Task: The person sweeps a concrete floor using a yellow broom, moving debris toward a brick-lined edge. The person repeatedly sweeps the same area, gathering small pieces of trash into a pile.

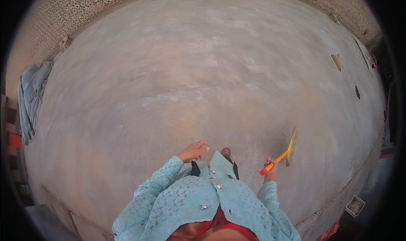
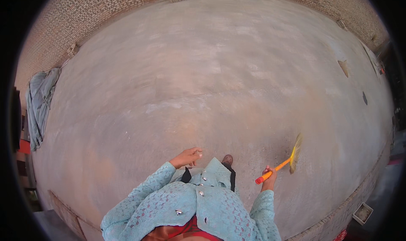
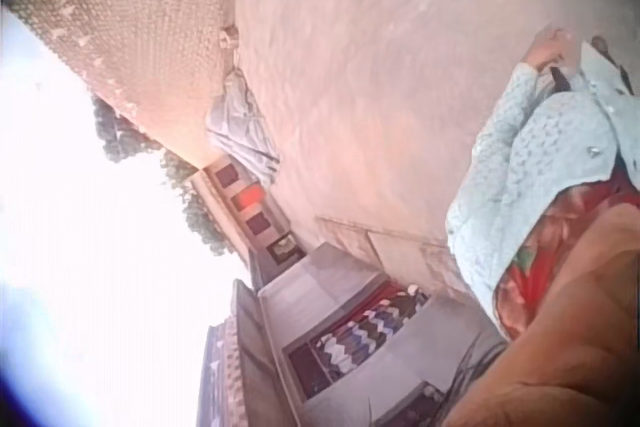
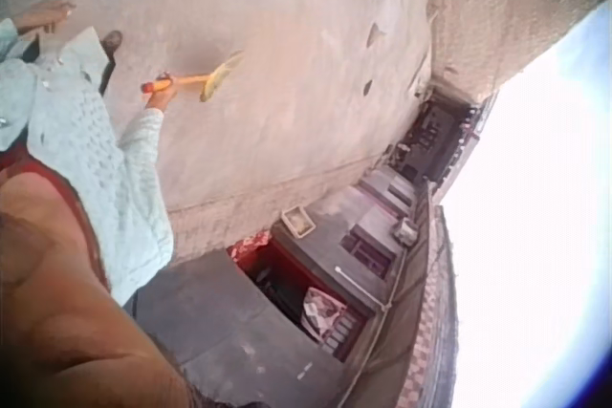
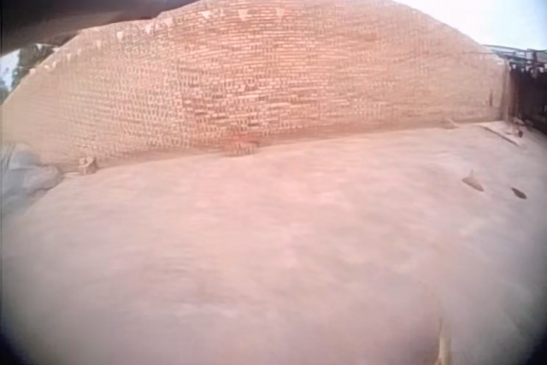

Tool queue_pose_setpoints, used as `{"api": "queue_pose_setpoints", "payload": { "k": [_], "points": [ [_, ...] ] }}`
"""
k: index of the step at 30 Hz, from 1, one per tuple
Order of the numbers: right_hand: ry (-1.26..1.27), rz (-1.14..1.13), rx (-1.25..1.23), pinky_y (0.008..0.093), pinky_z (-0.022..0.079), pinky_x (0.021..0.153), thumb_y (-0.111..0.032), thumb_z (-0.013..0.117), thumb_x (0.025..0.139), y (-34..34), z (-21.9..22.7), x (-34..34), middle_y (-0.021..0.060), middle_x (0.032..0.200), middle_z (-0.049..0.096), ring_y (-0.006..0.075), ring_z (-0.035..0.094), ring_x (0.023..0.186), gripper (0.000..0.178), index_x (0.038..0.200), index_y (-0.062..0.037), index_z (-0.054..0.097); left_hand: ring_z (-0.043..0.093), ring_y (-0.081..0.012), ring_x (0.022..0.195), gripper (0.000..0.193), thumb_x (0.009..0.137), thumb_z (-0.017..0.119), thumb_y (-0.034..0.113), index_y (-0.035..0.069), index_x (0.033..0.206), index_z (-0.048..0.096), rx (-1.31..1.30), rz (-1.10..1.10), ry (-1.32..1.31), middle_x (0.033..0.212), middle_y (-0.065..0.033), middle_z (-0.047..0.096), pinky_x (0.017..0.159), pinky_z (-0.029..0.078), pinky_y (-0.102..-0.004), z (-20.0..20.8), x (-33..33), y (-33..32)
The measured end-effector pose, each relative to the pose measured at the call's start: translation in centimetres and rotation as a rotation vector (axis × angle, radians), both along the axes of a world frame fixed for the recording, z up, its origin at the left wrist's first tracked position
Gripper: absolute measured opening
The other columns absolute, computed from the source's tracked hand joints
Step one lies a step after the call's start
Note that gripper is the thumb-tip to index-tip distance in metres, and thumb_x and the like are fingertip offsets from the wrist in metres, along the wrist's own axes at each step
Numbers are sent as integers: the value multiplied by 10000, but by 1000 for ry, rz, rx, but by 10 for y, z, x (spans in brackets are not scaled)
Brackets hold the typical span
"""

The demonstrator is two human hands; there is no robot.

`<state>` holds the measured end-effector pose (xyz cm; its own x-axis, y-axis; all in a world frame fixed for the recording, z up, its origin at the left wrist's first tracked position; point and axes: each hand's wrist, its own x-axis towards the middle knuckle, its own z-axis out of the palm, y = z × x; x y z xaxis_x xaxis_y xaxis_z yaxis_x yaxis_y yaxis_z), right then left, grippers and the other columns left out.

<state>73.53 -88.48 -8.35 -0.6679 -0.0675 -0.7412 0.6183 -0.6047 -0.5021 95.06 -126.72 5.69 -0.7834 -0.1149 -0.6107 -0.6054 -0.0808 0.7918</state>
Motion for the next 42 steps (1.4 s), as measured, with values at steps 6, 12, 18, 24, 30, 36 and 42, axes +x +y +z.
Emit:
{"api": "queue_pose_setpoints", "payload": {
  "k": [6, 12, 18, 24, 30, 36, 42],
  "points": [
    [-160, -49, 75, 234, 426, 440, 35, 426, 660, 37, -44, -89, 30, 554, 418, 119, 438, 489, 78, 651, -42, 414, 555, -141, 585, 454, 779, 531, 282, 10, 1129, 431, -179, 304, -266, 770, -97, 549, 464, 429, -260, -27, 54, -13],
    [-198, -38, -196, 240, 402, 425, 58, 423, 636, -33, -54, -142, 12, 536, 397, 133, 421, 457, 166, 562, -82, 373, 557, -151, 529, 411, 775, 544, 232, -14, 1090, 453, -111, 571, -416, 755, -93, 551, 440, 451, -276, -22, 79, 11],
    [-357, 156, -95, 229, 411, 421, 66, 435, 625, -179, -2, -149, 16, 537, 405, 137, 428, 454, 121, 625, -48, 392, 550, -148, 504, 379, 774, 548, 226, -20, 1054, 477, -42, 729, -352, 692, -81, 544, 427, 452, -272, -41, 82, 2],
    [-662, 565, -258, 203, 418, 425, 44, 446, 645, -287, 62, -120, 68, 635, 436, 140, 439, 468, 145, 779, 49, 391, 544, -138, 497, 354, 776, 532, 208, -7, 1053, 482, 51, 785, -310, 700, -80, 541, 422, 445, -258, -87, 49, -54],
    [-606, 748, -504, 188, 415, 407, 20, 429, 693, -369, 141, -118, 70, 672, 436, 91, 437, 466, 168, 845, 69, 379, 541, -133, 498, 345, 779, 512, 190, -8, 1059, 473, 40, 837, -139, 725, -77, 531, 413, 431, -249, -105, -4, -143],
    [-451, 744, -568, 192, 390, 393, 17, 420, 708, -405, 171, -154, 70, 711, 446, 71, 420, 466, 174, 877, 55, 395, 543, -138, 498, 346, 780, 509, 187, 7, 1073, 468, -51, 819, -142, 738, -79, 530, 409, 425, -247, -111, -20, -224],
    [-136, 807, -255, 180, 379, 393, 14, 432, 706, -424, 156, -204, 72, 694, 447, 74, 420, 457, 164, 864, 42, 401, 546, -140, 515, 342, 782, 507, 182, 15, 1078, 468, -111, 821, -177, 736, -80, 522, 426, 428, -239, -91, -64, -265]
  ]
}}
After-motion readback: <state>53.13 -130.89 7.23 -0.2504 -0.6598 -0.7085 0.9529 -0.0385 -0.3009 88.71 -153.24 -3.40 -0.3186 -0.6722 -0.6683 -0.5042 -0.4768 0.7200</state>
